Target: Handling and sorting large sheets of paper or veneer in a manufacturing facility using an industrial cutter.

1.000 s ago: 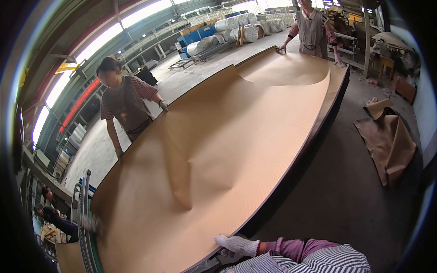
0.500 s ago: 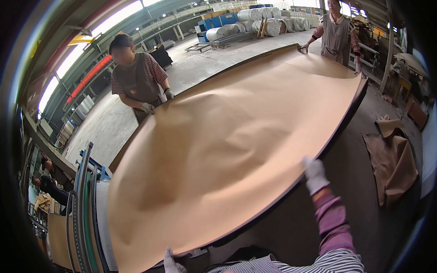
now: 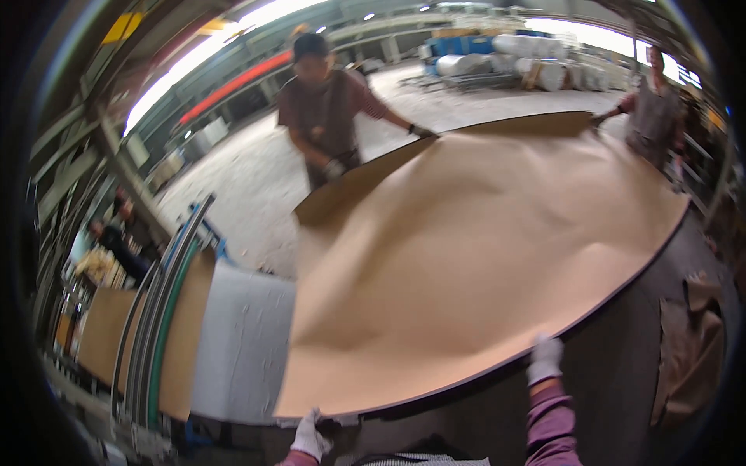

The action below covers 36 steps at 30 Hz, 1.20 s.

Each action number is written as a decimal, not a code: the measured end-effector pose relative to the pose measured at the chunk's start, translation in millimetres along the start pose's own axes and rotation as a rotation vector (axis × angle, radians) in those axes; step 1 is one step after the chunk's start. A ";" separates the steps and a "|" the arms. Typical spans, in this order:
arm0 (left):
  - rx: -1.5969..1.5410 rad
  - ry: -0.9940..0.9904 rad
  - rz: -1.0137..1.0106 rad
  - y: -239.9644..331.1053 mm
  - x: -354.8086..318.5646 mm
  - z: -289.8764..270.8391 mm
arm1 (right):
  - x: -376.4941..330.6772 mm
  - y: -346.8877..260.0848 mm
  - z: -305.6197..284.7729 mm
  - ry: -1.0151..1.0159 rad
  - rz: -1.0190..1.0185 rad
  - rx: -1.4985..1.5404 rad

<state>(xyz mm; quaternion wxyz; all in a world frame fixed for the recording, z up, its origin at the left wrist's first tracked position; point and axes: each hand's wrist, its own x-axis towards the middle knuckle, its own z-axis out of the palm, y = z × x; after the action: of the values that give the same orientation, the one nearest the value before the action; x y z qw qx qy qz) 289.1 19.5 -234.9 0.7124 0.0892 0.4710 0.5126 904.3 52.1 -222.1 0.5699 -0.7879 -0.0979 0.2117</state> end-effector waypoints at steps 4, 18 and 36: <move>0.342 -0.162 0.111 -0.7 11.5 -16.5 | 6.3 -61.4 -16.7 -0.176 0.107 0.478; 0.129 0.906 -0.005 94.3 -36.5 -180.3 | -78.9 61.4 -53.2 0.205 0.206 0.063; -0.112 0.668 0.177 303.9 72.0 -519.6 | -626.0 28.8 306.9 -1.148 0.328 -0.779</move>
<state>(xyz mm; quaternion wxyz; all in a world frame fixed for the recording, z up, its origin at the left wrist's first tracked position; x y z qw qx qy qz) -301.2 32.6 -372.1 0.4754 -0.0820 0.6396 0.5984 207.3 57.7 -190.3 0.0661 -0.7031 -0.3311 0.6258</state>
